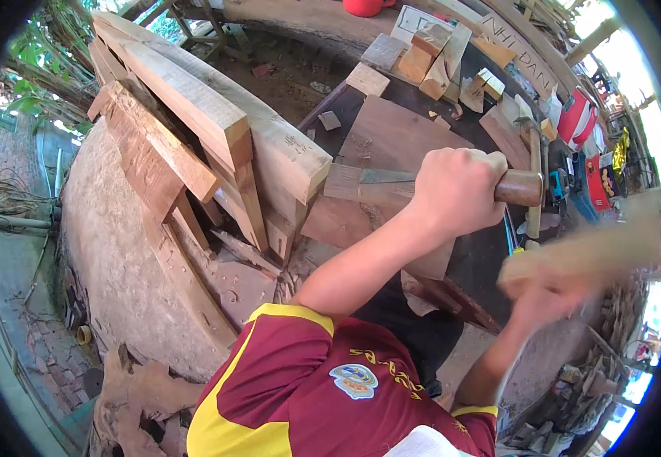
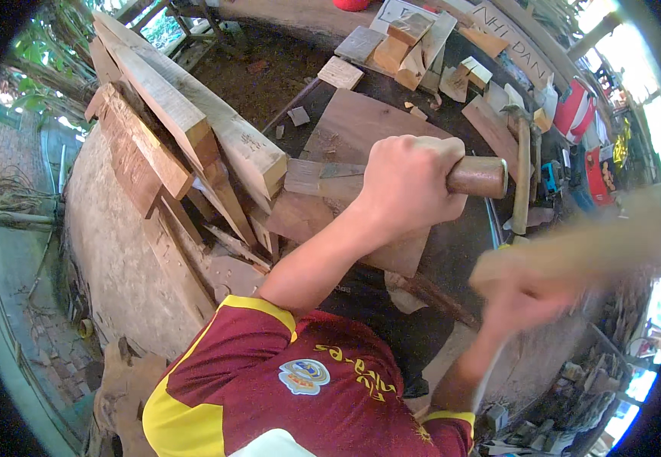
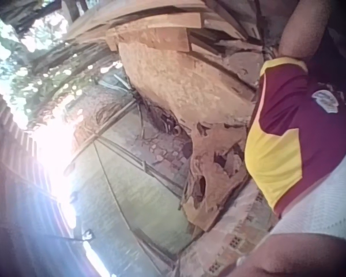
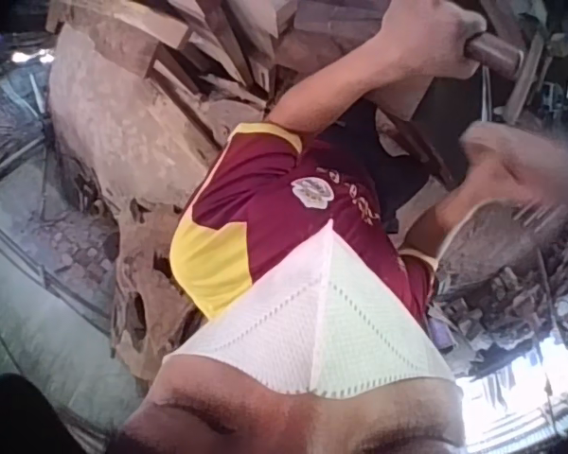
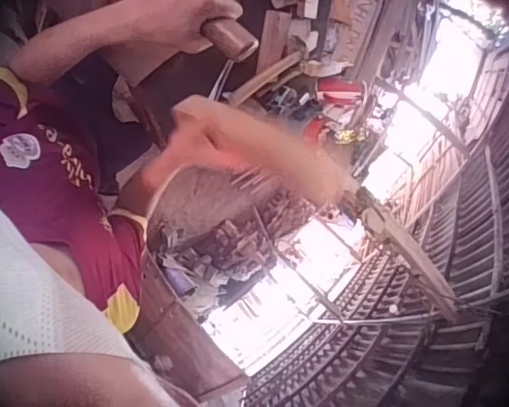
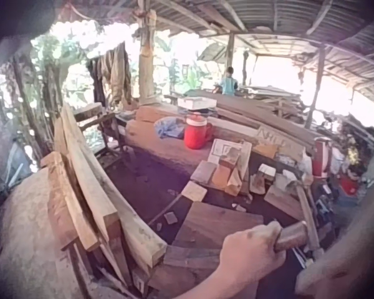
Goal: The person uses a chisel and a wooden mallet to carve a small rectangular block of wood on a workbench. They repeatedly strike the chisel to remove material, occasionally pausing to inspect the carved surface. The task continues throughout the clip with consistent hand-tool coordination.
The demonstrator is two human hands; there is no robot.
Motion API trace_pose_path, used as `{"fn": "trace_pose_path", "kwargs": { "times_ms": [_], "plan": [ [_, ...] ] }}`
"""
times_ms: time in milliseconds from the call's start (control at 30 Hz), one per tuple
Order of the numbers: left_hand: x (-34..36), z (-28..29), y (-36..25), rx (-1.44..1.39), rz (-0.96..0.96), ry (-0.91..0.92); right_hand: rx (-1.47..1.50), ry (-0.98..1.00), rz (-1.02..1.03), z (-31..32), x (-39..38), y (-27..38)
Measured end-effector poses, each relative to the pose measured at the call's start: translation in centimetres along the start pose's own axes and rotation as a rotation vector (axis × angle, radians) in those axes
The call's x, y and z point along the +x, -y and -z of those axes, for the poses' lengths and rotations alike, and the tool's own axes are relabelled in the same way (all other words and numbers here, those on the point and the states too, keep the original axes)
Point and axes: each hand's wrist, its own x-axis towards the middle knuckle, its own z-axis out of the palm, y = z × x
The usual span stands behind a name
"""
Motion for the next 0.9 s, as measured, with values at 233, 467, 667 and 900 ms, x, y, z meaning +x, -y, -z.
{"fn": "trace_pose_path", "kwargs": {
  "times_ms": [233,467,667,900],
  "plan": [
    [0.4,-0.3,0.7,0.062,0.034,0.028,0.067,0.065,-0.013,3.0,2.4,-3.2],
    [0.4,-2.2,1.0,0.165,0.064,0.149,-0.085,0.373,0.296,-1.3,0.4,-1.6],
    [0.9,-2.6,1.3,0.226,0.088,0.172,0.134,0.062,-0.223,2.2,2.4,-5.8],
    [-1.3,-1.9,-0.5,0.189,0.037,0.303,0.445,-0.247,-0.421,2.4,0.3,-4.3]
  ]
}}
